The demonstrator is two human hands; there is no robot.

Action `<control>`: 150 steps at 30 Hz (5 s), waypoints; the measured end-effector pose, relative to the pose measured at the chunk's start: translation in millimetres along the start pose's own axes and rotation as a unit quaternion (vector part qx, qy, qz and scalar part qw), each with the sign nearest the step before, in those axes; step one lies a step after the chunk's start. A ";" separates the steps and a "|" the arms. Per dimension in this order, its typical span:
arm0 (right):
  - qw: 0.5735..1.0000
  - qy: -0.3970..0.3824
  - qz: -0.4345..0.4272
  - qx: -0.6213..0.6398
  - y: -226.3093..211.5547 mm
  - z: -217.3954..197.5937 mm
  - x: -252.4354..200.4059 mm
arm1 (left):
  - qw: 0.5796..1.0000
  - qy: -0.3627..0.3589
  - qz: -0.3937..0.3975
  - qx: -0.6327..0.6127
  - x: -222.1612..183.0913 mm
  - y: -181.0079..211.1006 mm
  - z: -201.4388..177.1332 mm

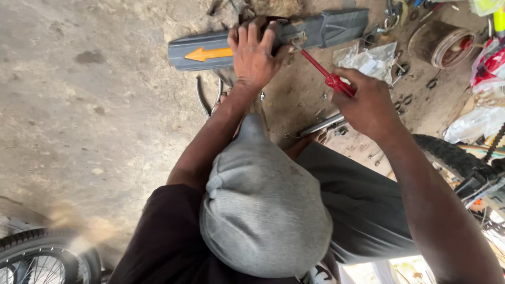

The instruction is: The person applies glue to a plastic bicycle fender and uses a screwdriver to secure a bracket or component to it while sitting on the floor.

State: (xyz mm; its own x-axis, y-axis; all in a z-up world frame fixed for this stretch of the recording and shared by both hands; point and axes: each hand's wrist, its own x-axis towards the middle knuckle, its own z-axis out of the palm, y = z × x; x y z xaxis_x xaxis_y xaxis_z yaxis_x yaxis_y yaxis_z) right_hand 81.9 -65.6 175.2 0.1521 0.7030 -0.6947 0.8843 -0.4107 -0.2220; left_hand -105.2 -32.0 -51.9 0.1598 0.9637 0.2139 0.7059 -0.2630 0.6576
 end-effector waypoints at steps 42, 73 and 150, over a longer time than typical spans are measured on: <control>0.991 -0.101 0.023 -0.085 -40.9 -25.2 15.0 | 0.999 0.021 0.028 0.010 -5.6 -4.8 15.6; 0.987 -0.035 0.087 0.132 -27.8 -24.8 42.2 | 0.999 -0.003 0.015 -0.035 5.4 -0.5 0.6; 0.957 -0.005 -0.058 -0.284 -34.6 -27.3 19.3 | 0.998 -0.056 0.031 -0.019 -0.9 5.8 6.3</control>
State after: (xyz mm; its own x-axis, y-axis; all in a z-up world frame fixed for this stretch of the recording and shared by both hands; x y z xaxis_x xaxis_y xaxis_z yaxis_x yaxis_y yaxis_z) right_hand 66.4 -22.0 188.1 0.0368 0.7177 -0.6954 0.9926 0.0542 0.1084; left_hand -96.9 -34.1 -52.8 0.2799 0.9439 0.1750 0.6660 -0.3222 0.6727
